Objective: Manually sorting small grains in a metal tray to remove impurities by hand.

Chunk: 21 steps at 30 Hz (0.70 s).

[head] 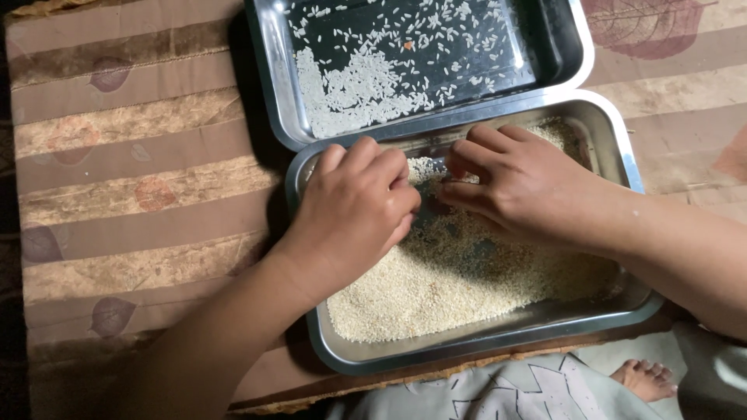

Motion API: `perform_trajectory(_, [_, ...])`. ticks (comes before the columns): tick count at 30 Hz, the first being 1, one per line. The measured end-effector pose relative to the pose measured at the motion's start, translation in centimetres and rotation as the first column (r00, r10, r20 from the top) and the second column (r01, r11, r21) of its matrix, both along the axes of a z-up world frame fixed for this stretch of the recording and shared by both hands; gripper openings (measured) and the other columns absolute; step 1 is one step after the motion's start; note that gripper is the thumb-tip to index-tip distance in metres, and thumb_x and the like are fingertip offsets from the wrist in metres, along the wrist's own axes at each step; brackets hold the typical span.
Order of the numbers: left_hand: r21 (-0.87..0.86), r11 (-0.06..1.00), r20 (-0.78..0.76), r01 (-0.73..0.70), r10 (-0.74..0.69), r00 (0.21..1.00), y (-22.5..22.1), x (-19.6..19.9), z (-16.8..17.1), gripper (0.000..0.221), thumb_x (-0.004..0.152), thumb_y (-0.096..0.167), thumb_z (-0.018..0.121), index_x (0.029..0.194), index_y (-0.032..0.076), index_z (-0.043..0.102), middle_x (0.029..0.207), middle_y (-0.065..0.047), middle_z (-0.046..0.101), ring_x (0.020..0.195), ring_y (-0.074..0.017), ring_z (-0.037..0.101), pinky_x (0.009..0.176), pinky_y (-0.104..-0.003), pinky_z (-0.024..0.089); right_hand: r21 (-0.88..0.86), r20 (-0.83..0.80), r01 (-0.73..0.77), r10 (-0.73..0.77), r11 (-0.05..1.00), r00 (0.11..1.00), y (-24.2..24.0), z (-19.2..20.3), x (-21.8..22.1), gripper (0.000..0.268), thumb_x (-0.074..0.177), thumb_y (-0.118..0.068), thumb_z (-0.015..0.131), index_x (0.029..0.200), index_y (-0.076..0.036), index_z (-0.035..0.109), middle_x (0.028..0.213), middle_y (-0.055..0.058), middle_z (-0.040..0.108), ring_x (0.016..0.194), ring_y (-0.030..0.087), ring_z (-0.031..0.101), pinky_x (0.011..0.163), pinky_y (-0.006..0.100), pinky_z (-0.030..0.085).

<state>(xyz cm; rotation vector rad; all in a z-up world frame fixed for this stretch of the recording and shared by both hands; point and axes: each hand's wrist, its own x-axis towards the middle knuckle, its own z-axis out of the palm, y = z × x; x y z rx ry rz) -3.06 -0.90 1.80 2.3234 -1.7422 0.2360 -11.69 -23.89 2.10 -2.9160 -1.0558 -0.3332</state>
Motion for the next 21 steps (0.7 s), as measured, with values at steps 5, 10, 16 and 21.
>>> perform_trajectory(5, [-0.03, 0.999, 0.02, 0.027, -0.026, 0.999, -0.2, -0.5, -0.1, 0.019, 0.084, 0.014, 0.08, 0.073, 0.01, 0.067, 0.088, -0.003, 0.057, 0.088, -0.0275, 0.05, 0.072, -0.041, 0.04, 0.015, -0.004, 0.002, -0.001, 1.0, 1.0, 0.1, 0.2, 0.0, 0.016, 0.093, -0.023, 0.068, 0.103, -0.012, 0.074, 0.096, 0.007, 0.058, 0.084, 0.027, 0.052, 0.065, 0.04, 0.046])
perform_trajectory(10, [0.247, 0.969, 0.084, 0.026, -0.049, 0.995, -0.9, -1.9, 0.1, 0.017, 0.09, 0.029, 0.077, 0.085, 0.014, 0.072, 0.097, 0.0, 0.062, 0.095, -0.0217, 0.056, 0.083, -0.036, 0.049, 0.0, -0.004, 0.032, -0.032, 0.999, 0.999, -0.2, -0.2, -0.2, 0.02, 0.088, -0.027, 0.076, 0.106, -0.017, 0.077, 0.094, 0.003, 0.064, 0.087, 0.024, 0.056, 0.069, 0.038, 0.055])
perform_trajectory(16, [0.071, 0.997, 0.181, 0.009, -0.021, 0.983, -1.2, -1.1, -1.1, 0.018, 0.097, 0.007, 0.05, 0.083, 0.015, 0.059, 0.099, -0.005, 0.055, 0.093, -0.0237, 0.049, 0.075, -0.036, 0.037, 0.046, -0.034, 0.092, -0.091, 0.995, 0.995, -0.8, 1.3, -0.6, 0.016, 0.095, -0.023, 0.07, 0.107, -0.013, 0.076, 0.091, 0.005, 0.061, 0.083, 0.026, 0.057, 0.067, 0.039, 0.057])
perform_trajectory(21, [-0.041, 0.991, -0.104, -0.124, 0.119, 0.987, -1.3, 2.4, 1.9, 0.021, 0.103, 0.021, 0.055, 0.09, 0.006, 0.05, 0.104, -0.014, 0.055, 0.099, -0.0285, 0.05, 0.087, -0.042, 0.051, 0.185, 0.062, 0.069, -0.082, 0.98, 0.995, -2.6, 3.5, -0.6, 0.015, 0.091, 0.0, 0.074, 0.105, -0.005, 0.072, 0.096, 0.013, 0.066, 0.084, 0.028, 0.058, 0.068, 0.038, 0.052])
